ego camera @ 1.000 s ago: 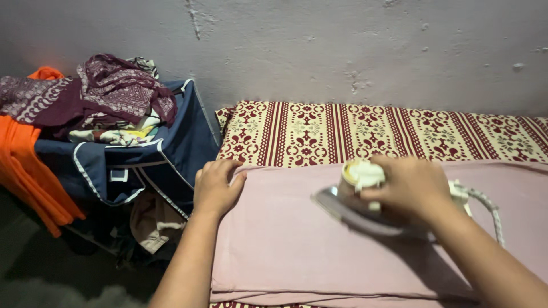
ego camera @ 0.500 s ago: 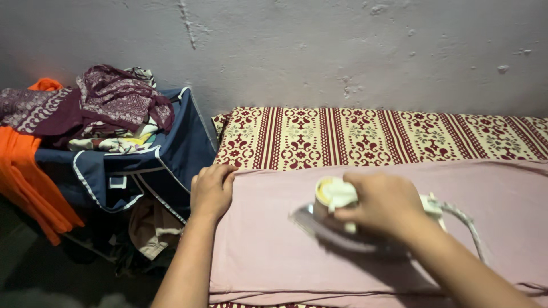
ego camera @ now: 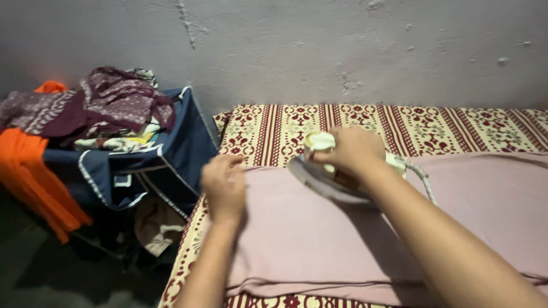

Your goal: The person irons a pink garment on a patterned tablecloth. They repeatedly smooth the fabric with their hands and move the iron back and forth across different sections of the garment.

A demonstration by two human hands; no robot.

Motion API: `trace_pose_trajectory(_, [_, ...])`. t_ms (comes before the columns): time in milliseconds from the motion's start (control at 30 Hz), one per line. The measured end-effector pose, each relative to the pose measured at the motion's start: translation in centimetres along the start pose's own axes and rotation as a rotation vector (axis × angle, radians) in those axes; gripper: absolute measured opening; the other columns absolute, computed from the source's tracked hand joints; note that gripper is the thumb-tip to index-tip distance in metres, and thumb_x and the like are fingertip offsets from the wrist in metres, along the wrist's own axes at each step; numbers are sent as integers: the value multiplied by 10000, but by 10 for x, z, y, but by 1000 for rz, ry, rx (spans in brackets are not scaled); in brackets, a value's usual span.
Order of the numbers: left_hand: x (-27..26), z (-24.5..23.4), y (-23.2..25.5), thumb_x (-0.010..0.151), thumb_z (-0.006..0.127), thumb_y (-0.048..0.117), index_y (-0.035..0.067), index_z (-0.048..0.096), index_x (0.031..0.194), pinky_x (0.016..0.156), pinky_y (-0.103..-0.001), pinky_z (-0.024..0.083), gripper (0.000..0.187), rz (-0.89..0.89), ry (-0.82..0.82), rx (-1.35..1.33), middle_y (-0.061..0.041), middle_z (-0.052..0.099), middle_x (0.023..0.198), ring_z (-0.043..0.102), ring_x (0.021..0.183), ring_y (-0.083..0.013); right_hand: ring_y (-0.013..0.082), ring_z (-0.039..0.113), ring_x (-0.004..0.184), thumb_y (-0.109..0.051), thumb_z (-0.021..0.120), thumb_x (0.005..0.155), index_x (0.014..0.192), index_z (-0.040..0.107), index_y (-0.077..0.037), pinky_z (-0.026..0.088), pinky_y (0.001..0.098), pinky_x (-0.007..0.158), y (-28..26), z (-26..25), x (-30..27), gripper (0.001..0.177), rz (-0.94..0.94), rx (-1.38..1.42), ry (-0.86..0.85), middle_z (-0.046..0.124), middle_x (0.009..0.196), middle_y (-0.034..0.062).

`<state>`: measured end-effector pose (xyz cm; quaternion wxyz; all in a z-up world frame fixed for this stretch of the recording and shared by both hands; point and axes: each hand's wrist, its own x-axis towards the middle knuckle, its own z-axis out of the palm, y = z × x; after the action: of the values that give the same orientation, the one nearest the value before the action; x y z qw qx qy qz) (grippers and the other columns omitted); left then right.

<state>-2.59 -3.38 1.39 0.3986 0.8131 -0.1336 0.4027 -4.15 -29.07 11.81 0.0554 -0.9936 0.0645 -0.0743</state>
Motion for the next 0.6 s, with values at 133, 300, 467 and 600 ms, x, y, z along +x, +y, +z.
trace_pose_trajectory(133, [-14,18,50,867,637,220,155,761,1036,991,-441,452,219,-275,-455,-34,-76,699,1143,633,1094,-289,313,735,860,-737,768,649,1071,744,-225,565,466,701,0,0,13,663,19,18,-5,753,910,88])
trace_pose_trajectory(300, [-24,41,76,966,512,399,153,637,1296,1039,-508,415,430,-206,-741,123,-102,582,1355,512,1283,-321,293,744,855,-731,746,661,1046,760,-256,572,447,694,20,-2,-33,611,-45,-34,-23,768,884,74])
trace_pose_trajectory(467, [-38,92,81,1031,355,467,122,465,1492,1166,-525,258,587,-147,-850,173,-146,415,1559,319,1469,-333,275,758,852,-725,775,556,1164,711,-337,588,425,729,72,-6,-94,724,75,-124,-71,780,856,64])
trace_pose_trajectory(600, [-63,116,87,1023,343,489,92,327,1566,1227,-517,64,674,-42,-848,239,-134,274,1648,135,1553,-305,277,764,870,-710,772,592,1209,719,-351,591,437,718,146,-8,-99,716,253,-150,-23,784,945,61])
